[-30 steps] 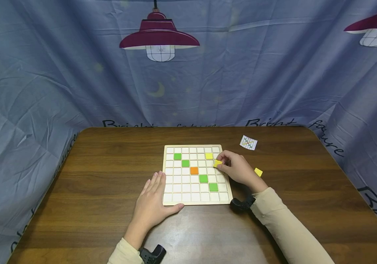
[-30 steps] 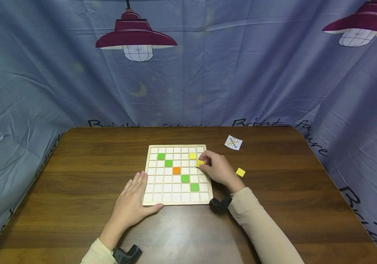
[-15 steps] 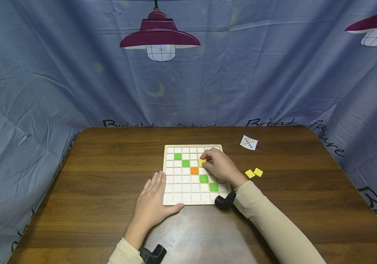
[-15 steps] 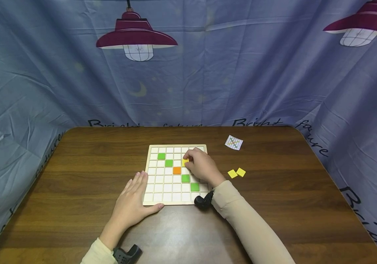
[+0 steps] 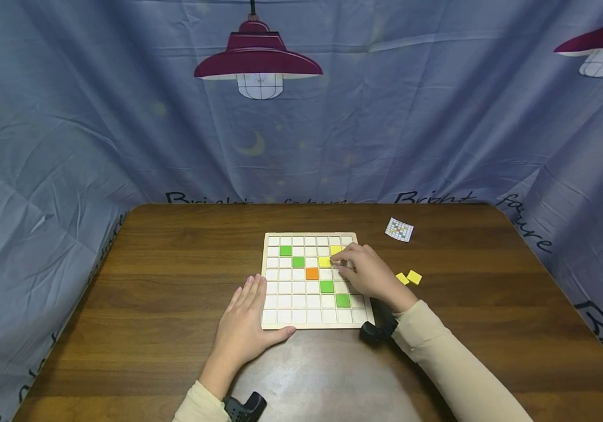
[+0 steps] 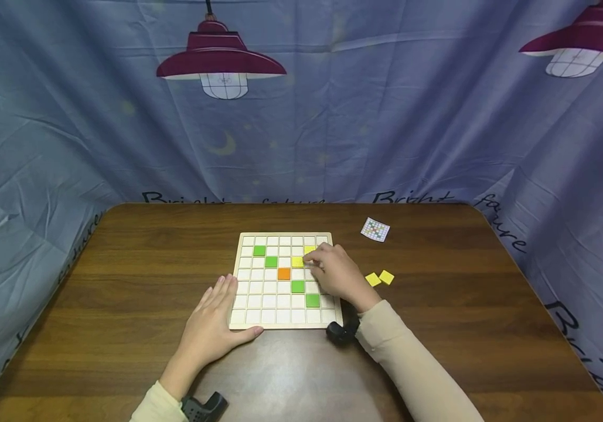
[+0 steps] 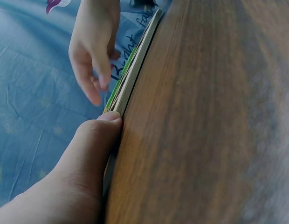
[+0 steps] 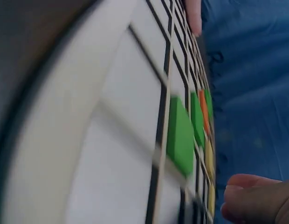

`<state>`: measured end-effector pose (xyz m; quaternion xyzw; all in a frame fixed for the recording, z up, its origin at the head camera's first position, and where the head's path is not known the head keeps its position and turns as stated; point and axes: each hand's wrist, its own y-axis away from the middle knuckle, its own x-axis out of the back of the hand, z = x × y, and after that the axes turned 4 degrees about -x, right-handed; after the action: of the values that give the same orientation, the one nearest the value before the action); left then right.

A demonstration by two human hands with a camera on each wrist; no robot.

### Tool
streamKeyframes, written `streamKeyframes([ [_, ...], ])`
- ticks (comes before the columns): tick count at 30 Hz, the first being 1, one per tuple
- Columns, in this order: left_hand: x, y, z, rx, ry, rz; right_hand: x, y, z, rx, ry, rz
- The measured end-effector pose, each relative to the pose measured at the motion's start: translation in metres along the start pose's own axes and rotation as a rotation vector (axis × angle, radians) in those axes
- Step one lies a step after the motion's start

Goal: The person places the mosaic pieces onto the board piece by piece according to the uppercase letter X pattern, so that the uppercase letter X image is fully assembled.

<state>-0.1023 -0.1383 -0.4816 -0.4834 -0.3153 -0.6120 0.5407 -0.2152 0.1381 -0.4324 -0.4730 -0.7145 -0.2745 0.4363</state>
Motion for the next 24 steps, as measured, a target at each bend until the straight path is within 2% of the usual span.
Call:
streamKeyframes([
  [5, -0.001, -0.001, 0.000, -0.009, -0.006, 0.009, 0.024, 0.026, 0.031, -0.020, 0.032, 0.034],
  [11, -0.001, 0.000, -0.001, -0.008, -0.011, 0.009, 0.047, 0.052, 0.065, -0.073, 0.147, -0.018],
  [16, -0.001, 0.000, 0.000, -0.009, -0.010, 0.013, 0.051, 0.061, 0.077, -0.098, 0.180, -0.023],
  [24, -0.001, 0.000, 0.001, -0.006, -0.009, 0.007, 0.044, 0.063, 0.083, -0.088, 0.104, 0.053],
])
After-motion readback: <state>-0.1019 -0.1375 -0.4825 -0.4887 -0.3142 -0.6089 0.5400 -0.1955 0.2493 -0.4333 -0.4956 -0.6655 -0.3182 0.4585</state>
